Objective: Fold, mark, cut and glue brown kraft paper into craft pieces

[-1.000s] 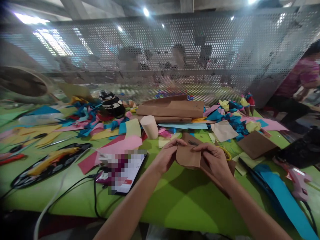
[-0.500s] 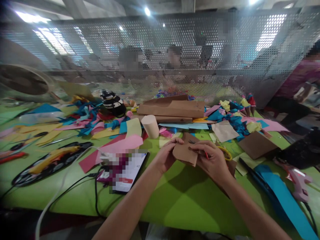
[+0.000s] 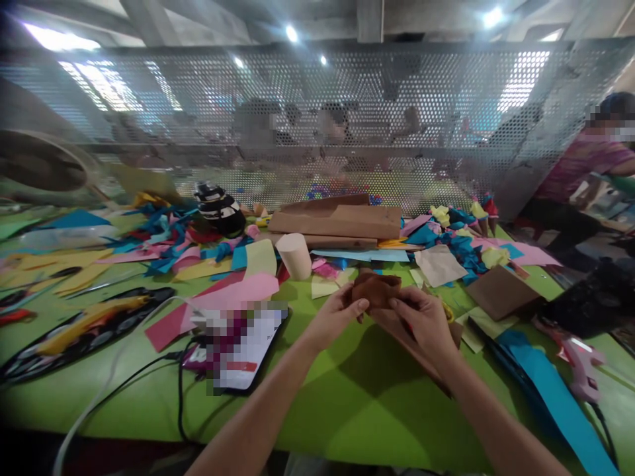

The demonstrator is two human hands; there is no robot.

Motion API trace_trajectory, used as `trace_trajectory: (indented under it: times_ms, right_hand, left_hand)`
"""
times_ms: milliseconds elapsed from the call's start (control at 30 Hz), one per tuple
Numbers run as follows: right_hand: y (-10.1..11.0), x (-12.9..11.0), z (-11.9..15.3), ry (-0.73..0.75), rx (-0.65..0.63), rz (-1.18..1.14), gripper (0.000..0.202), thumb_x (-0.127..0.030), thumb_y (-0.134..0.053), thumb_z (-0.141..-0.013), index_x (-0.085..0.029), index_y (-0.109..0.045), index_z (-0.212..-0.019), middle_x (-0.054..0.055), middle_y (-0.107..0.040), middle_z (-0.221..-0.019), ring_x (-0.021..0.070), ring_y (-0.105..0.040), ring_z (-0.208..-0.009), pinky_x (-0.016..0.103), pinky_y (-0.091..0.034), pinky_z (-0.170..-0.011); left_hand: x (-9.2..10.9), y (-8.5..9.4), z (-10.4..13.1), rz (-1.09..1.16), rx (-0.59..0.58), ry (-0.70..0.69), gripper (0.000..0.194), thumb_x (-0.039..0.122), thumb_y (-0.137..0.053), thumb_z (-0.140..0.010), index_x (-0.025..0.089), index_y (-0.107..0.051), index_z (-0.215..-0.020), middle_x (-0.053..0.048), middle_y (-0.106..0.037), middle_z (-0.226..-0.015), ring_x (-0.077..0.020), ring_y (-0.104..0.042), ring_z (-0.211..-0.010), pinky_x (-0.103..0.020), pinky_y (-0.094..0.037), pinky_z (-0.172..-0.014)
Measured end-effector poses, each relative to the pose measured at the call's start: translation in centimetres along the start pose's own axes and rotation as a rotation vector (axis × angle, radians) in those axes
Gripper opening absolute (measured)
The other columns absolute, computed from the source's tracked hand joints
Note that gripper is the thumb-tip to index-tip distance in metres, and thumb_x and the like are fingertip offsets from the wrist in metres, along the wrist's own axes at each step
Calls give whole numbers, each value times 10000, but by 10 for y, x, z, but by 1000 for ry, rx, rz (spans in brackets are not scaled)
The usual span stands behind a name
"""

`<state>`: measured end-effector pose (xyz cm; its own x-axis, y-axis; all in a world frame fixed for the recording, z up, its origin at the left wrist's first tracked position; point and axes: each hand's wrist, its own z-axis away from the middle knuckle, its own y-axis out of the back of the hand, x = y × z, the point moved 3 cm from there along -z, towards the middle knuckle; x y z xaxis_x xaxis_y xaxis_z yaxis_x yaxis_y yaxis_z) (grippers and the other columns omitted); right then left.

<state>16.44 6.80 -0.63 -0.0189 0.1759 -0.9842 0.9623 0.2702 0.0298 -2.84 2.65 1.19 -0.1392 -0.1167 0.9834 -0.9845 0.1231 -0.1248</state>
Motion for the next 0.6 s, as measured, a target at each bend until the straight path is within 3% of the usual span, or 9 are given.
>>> trace_trajectory:
  times_ms: [233,367,500,600]
  right_hand:
    - [-7,-4,2,0,-67,-46,227,-404,-797,-823,-233,-798,-973,61,-788,-997,253,-702,-938,358,-529,-876]
    - [-9,-8,3,-19,-99,-108,281,-403,-788,-840,-244,-786,-1072,58,-786,-1049,239,-708,-936,350,-538,-871]
    - [-7,-4,3,-66,-1,-71,322,-486,-813,-790,-205,-792,-945,46,-779,-851,207,-689,-733,313,-541,-697]
    - [-5,-1,3,-87,49,-70,356,-517,-826,-758,-196,-787,-908,49,-777,-824,212,-684,-711,313,-536,-659]
  left_hand:
    - [-6,-1,-6,5,70,23,439,492,-769,-790,117,-688,-1005,-48,-665,-816,-102,-535,-598,-221,-448,-514]
    - [-8,-1,-6,-82,101,-20,359,412,-721,-846,121,-723,-1057,-41,-673,-786,-96,-516,-562,-223,-440,-512]
    - [-7,-2,-4,-160,109,-40,351,380,-710,-857,125,-735,-1098,-32,-674,-776,-85,-495,-535,-221,-425,-503]
    - [-6,-3,-4,-73,98,-20,403,434,-723,-846,113,-717,-1089,-40,-680,-811,-91,-520,-561,-220,-445,-506]
